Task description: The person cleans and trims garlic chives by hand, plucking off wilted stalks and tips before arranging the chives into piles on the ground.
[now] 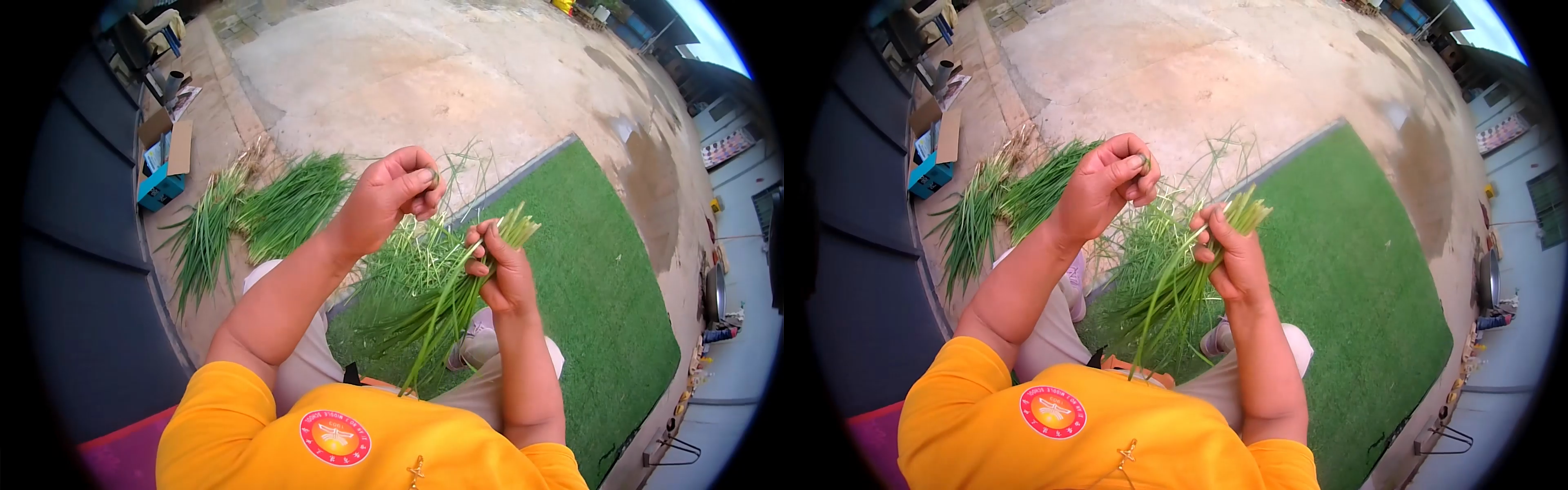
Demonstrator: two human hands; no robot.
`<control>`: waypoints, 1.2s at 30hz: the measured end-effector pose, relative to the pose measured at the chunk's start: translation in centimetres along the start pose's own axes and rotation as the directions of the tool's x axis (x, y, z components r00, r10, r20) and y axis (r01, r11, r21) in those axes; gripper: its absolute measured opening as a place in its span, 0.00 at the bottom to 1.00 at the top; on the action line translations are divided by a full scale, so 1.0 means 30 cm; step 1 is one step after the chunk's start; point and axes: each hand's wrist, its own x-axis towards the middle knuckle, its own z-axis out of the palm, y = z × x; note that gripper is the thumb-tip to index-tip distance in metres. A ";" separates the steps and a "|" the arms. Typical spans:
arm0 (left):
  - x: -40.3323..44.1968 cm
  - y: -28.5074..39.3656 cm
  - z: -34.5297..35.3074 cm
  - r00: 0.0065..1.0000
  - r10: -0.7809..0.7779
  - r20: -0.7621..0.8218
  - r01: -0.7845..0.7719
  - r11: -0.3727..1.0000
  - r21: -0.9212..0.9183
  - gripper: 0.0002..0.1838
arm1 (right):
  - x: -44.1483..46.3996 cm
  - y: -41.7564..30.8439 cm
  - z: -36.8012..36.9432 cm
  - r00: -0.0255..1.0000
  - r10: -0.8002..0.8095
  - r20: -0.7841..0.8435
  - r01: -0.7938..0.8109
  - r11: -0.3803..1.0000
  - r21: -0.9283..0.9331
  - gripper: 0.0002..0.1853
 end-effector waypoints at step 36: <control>-0.021 -0.249 0.054 0.659 -0.742 0.121 0.731 0.670 0.133 0.10 | 0.033 -0.043 -0.073 0.990 -0.019 -0.138 -0.005 0.985 -0.171 0.19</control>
